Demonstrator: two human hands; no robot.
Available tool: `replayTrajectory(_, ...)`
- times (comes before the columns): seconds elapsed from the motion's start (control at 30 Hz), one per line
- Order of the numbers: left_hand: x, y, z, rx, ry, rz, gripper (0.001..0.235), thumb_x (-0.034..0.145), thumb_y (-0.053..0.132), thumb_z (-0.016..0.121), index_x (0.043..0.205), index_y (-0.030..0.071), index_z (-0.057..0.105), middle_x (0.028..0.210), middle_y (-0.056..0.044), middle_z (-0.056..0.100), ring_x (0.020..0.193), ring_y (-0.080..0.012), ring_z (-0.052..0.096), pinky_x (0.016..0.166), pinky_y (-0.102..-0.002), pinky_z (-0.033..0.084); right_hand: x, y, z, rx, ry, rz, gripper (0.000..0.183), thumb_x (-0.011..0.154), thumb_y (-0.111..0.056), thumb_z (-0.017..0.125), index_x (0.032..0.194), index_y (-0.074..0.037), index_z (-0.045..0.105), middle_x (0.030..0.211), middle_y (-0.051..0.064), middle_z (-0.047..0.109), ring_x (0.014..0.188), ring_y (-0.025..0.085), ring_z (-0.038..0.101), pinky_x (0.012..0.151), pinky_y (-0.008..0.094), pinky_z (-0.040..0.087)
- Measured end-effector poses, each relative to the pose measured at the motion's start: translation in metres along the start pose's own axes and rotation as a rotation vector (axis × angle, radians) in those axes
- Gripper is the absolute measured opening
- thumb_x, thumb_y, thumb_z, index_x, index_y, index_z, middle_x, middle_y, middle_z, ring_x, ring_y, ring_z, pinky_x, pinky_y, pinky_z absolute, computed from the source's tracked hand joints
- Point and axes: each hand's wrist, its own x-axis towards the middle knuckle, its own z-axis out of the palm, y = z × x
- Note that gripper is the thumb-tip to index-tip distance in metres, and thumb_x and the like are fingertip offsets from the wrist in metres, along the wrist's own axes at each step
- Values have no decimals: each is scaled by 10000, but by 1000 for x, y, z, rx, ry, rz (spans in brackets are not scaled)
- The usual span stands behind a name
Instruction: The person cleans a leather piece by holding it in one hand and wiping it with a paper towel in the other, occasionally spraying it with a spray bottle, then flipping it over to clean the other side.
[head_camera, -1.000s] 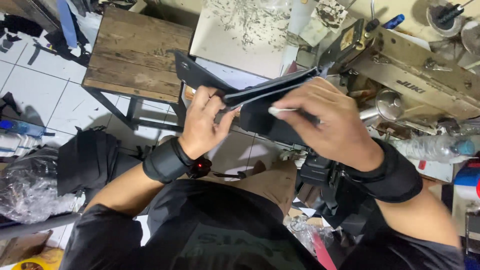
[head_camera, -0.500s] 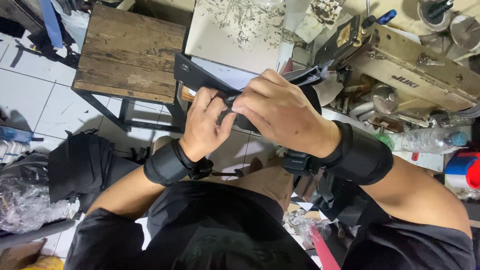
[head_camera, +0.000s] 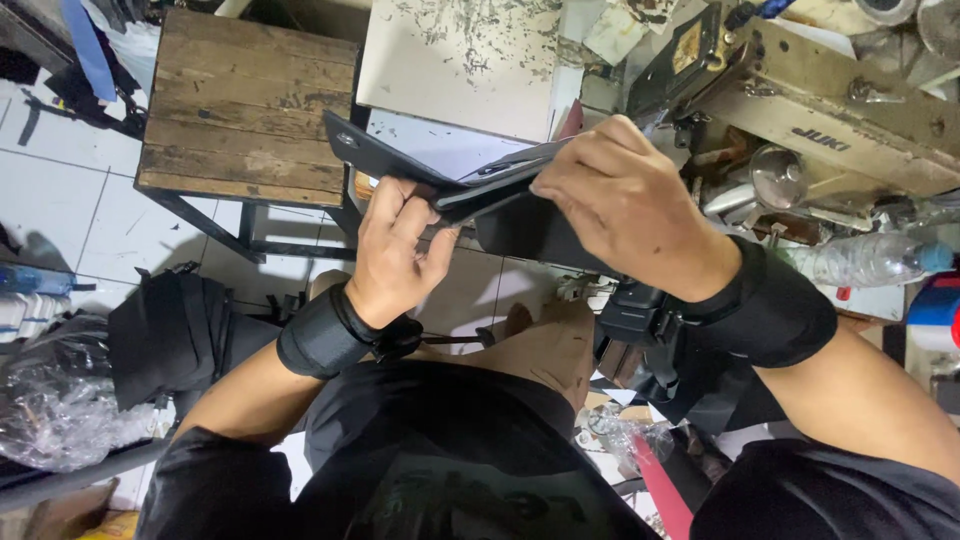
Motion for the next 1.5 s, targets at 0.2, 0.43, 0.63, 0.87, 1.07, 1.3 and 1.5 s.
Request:
replayTrajectory(0.2, -2, -4, -3, 33, -1, 37, 231, 838, 2, 788, 937, -25, 582, 1090, -198, 555, 974, -370, 597, 826, -423, 525, -23, 16, -6, -75, -6, 58, 105, 929, -28, 767, 1027, -66, 768, 1001, 44, 676, 960, 240, 591, 865, 362, 511)
replayTrajectory(0.43, -4, -6, -8, -14, 19, -7, 321, 907, 18, 845, 900, -48, 530, 1063, -218, 547, 937, -349, 616, 760, -388, 505, -55, 54, -8, -273, 31, 75, 144, 933, -8, 755, 1065, -67, 759, 1036, 39, 674, 1020, 236, 605, 896, 336, 528)
replayTrajectory(0.63, -3, -11, -13, 80, 79, 43, 332, 903, 11, 842, 881, -34, 513, 1017, -212, 527, 922, -357, 582, 777, -397, 493, -61, 60, -15, -330, 54, 198, 166, 906, -33, 702, 1058, -79, 749, 1031, 50, 691, 999, 233, 609, 850, 347, 526)
replayTrajectory(0.87, -6, -13, -9, 134, 33, -6, 365, 878, 21, 884, 854, -30, 523, 940, -190, 502, 841, -339, 537, 722, -399, 455, -49, 57, 13, -243, 114, -11, 106, 1046, -200, 716, 1059, -97, 738, 1011, 37, 696, 917, 169, 620, 794, 310, 510)
replayTrajectory(1.07, 6, -1, -4, 13, 62, 56, 315, 923, 12, 824, 912, -16, 511, 1118, -227, 548, 967, -369, 592, 782, -393, 496, -23, 11, -33, -406, 62, 45, 58, 986, -121, 736, 971, -65, 743, 918, 46, 685, 836, 185, 598, 716, 321, 494)
replayTrajectory(1.3, 2, -3, -1, 25, -9, -17, 259, 854, 39, 803, 936, -9, 563, 1050, -183, 519, 934, -362, 577, 797, -434, 501, -1, -32, 13, 49, 151, -137, 112, 975, -81, 759, 1076, -76, 711, 1005, 16, 630, 898, 147, 598, 787, 302, 492)
replayTrajectory(1.5, 3, -6, 2, -1, 8, 28, 235, 838, 15, 779, 945, -2, 570, 1062, -173, 516, 973, -379, 567, 829, -445, 507, 32, -44, 25, -166, 58, -184, 196, 886, -65, 735, 1081, -77, 721, 977, 26, 609, 924, 206, 589, 757, 295, 507)
